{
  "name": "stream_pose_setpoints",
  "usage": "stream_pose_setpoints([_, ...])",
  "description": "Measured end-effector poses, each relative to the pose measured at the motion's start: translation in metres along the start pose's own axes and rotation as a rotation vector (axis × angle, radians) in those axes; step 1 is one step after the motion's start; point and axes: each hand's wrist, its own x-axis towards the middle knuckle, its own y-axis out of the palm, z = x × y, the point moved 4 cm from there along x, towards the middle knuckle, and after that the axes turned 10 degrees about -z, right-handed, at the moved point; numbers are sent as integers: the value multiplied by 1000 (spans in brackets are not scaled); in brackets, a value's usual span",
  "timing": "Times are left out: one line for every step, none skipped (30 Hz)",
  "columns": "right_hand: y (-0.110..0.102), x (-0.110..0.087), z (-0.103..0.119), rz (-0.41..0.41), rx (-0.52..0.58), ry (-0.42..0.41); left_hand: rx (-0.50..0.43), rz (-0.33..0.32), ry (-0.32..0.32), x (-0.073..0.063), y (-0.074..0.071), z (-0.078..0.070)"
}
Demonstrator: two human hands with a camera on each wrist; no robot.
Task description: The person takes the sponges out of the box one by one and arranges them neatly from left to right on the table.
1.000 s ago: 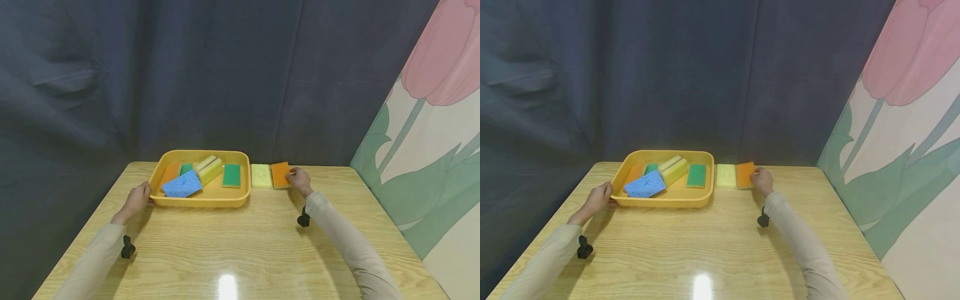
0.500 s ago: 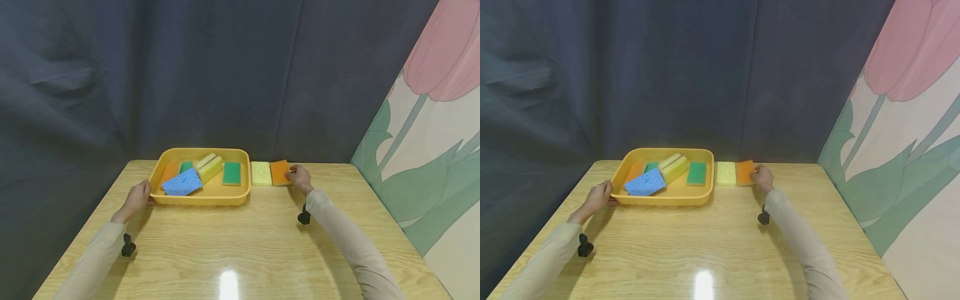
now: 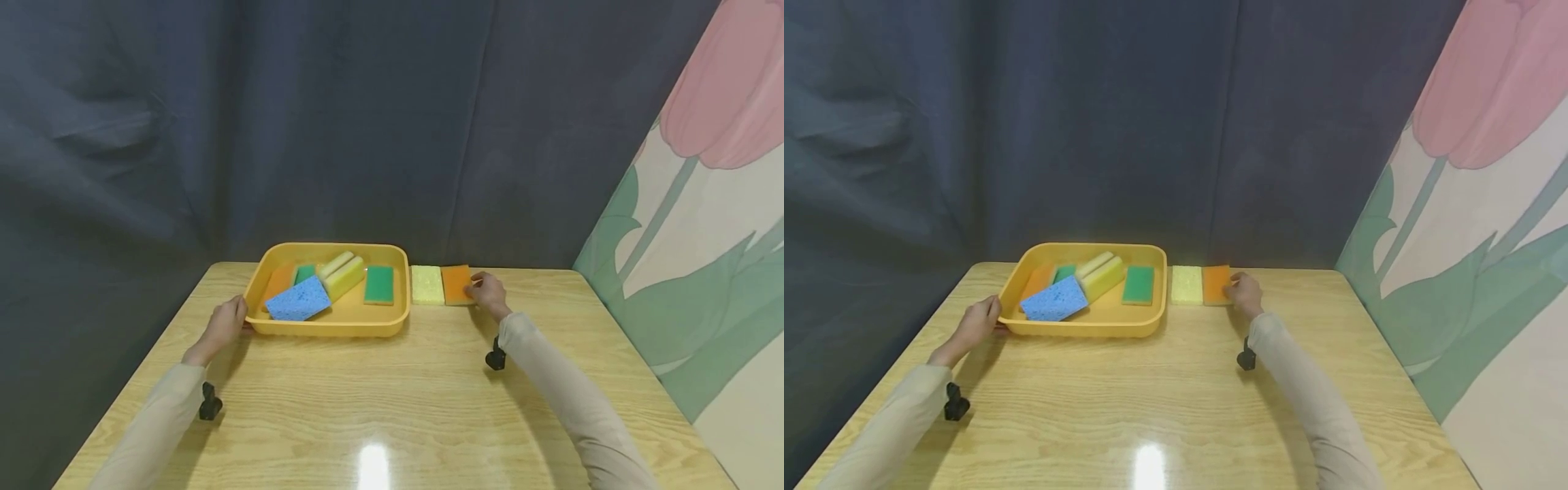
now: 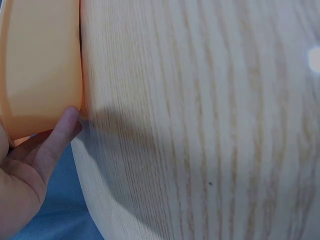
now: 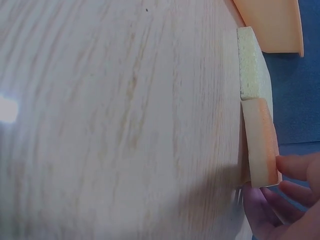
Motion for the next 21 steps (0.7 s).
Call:
stream_pose_setpoints([1, -1, 1, 0, -7, -1, 3, 0, -2, 0, 0, 0])
stream_pose_setpoints([1, -1, 1, -1, -14, -2, 4, -1, -2, 0, 0, 0])
stream_pose_setpoints([1, -1, 1, -4, -18, -3, 5, -2, -2, 0, 0, 0])
stream_pose_setpoints([2, -1, 1, -5, -20, -1, 4, -2, -4, 0, 0, 0])
stream_pose_setpoints([2, -2, 1, -5, -27, -1, 6, -1, -6, 0, 0, 1])
stream_pose_setpoints([2, -3, 1, -4, -32, 1, 6, 1, -6, 0, 1, 2])
stream_pose_setpoints([2, -3, 0, -2, -33, 2, 4, 2, -8, 0, 1, 2])
stream_pose_setpoints([2, -3, 0, -1, -32, 5, 3, 3, -10, 0, 1, 3])
stream_pose_setpoints([3, -3, -1, 0, -32, 1, 3, 2, -11, 0, 2, 4])
stream_pose_setpoints([3, -3, -1, 1, -31, 1, 0, 3, -10, 0, 2, 4])
stream_pose_setpoints([2, -3, -1, 0, -31, -3, -4, 1, -4, 0, 2, 5])
stream_pose_setpoints([2, -3, -1, -2, -29, -6, -7, 0, 0, 1, 2, 5])
stream_pose_setpoints([2, -2, -1, -5, -29, -10, -8, 0, 0, 1, 2, 5])
stream_pose_setpoints([1, -2, -1, -6, -27, -10, -7, 0, 0, 1, 2, 4])
stream_pose_setpoints([1, -2, -1, -8, -26, -11, -7, 0, -1, 1, 2, 4])
stream_pose_setpoints([1, -2, -1, -10, -27, -9, -9, 1, -2, 1, 2, 3])
stream_pose_setpoints([1, -2, -1, -11, -28, -11, -7, 1, -4, 1, 2, 3])
stream_pose_setpoints([1, -2, -1, -13, -30, -11, -2, 3, -9, 1, 2, 2])
stream_pose_setpoints([1, -2, 0, -13, -33, -11, 1, 2, -12, 1, 2, 2])
stream_pose_setpoints([1, -2, 0, -14, -35, -9, 6, 0, -13, 1, 1, 2])
stream_pose_setpoints([2, -2, 0, -16, -37, -10, 11, -1, -14, 1, 1, 2])
